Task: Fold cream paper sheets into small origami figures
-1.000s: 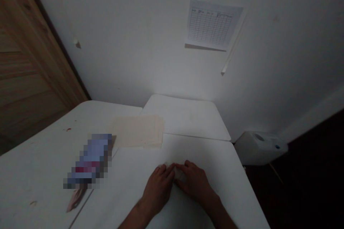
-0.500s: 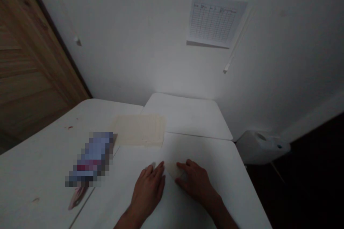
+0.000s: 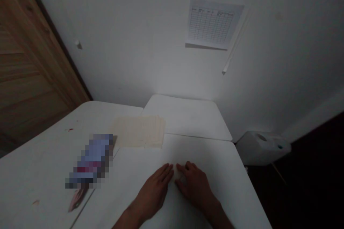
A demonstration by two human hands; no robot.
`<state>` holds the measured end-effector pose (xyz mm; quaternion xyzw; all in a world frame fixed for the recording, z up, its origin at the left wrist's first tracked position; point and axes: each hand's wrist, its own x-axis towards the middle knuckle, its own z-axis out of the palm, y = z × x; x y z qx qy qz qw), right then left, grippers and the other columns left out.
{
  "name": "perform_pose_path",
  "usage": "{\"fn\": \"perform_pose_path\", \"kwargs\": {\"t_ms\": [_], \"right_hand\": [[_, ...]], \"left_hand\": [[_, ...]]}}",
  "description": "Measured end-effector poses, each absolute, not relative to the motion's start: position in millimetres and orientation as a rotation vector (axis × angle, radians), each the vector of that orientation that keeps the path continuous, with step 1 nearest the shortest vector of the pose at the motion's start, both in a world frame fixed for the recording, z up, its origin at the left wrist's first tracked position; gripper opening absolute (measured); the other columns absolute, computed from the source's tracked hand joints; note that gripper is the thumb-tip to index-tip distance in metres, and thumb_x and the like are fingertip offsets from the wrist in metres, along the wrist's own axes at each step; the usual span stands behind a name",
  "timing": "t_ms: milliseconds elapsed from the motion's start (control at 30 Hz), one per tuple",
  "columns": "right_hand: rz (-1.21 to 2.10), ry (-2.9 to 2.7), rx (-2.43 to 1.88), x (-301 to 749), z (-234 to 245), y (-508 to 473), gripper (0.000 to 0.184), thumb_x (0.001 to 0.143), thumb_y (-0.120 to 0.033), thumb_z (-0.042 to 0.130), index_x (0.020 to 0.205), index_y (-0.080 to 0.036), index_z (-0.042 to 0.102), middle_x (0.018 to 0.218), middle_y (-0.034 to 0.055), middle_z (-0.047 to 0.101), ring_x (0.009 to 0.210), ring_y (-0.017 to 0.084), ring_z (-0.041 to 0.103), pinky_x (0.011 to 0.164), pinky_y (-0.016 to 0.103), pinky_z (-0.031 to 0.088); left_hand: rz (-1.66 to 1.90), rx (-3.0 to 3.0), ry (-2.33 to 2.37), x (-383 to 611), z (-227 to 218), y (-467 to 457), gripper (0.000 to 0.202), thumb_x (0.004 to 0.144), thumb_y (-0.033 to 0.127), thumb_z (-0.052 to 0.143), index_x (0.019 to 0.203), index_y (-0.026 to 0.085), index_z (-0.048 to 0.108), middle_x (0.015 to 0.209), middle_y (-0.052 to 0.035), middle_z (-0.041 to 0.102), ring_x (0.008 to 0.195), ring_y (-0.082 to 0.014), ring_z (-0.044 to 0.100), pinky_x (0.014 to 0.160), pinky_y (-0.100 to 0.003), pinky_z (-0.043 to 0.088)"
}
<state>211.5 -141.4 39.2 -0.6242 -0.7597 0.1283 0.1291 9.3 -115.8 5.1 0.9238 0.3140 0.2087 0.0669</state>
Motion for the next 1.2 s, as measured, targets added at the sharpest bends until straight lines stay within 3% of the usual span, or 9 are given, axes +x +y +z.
{"fn": "perform_pose_path", "kwargs": {"t_ms": [233,467,667,867,1033,1200], "right_hand": [[0.226,-2.13,-1.949,212.7,31.0,-149.8,0.036,0.093,-0.035,0.047,0.129,-0.031,0.054,0.105,0.0075,0.06,0.099,0.024,0.057,0.083,0.033,0.045],[0.149,-2.044,-2.039,230.3,22.8,-156.7,0.037,0.094,-0.037,0.044,0.13,-0.031,0.053,0.102,0.0079,0.06,0.097,0.024,0.058,0.082,0.034,0.046],[0.128,-2.0,-2.061,233.3,21.3,-157.6,0.038,0.094,-0.038,0.045,0.129,-0.028,0.055,0.101,0.0086,0.06,0.095,0.024,0.058,0.082,0.034,0.047],[0.203,-1.92,-1.971,240.2,20.2,-151.0,0.03,0.094,-0.032,0.045,0.119,-0.026,0.061,0.103,0.0072,0.06,0.096,0.021,0.058,0.085,0.03,0.047],[0.262,-1.931,-1.824,239.9,27.1,-137.7,0.028,0.091,-0.031,0.054,0.117,-0.024,0.062,0.112,0.0061,0.06,0.104,0.019,0.055,0.092,0.029,0.043],[0.341,-1.977,-1.778,234.9,30.5,-123.2,0.015,0.08,-0.026,0.066,0.095,-0.024,0.066,0.101,0.0028,0.063,0.099,0.019,0.055,0.09,0.029,0.042]], "left_hand": [[0.673,2.752,1.035,12.1,2.2,-118.5,0.054,0.082,0.008,0.045,0.135,0.016,0.047,0.143,-0.0111,0.046,0.131,-0.0256,0.044,0.103,-0.043,0.046],[0.735,2.725,1.067,15.9,3.2,-119.6,0.046,0.087,0.013,0.046,0.133,0.018,0.05,0.139,-0.0106,0.051,0.126,-0.0265,0.049,0.101,-0.046,0.047],[0.742,2.742,1.131,22.5,3.4,-117.0,0.032,0.093,0.024,0.048,0.122,0.018,0.058,0.13,-0.0109,0.059,0.12,-0.029,0.054,0.096,-0.05,0.049],[0.737,2.708,1.133,29.6,3.1,-103.8,0.019,0.09,0.023,0.054,0.107,0.019,0.062,0.124,-0.0081,0.061,0.112,-0.0281,0.055,0.096,-0.047,0.048],[0.742,2.692,1.123,29.2,1.3,-99.6,0.027,0.089,0.023,0.057,0.116,0.021,0.058,0.126,-0.0072,0.058,0.113,-0.0277,0.051,0.096,-0.048,0.045],[0.739,2.668,1.159,28.2,0.2,-101.2,0.034,0.089,0.025,0.058,0.122,0.02,0.055,0.127,-0.0082,0.057,0.116,-0.0275,0.05,0.098,-0.047,0.043]]}}
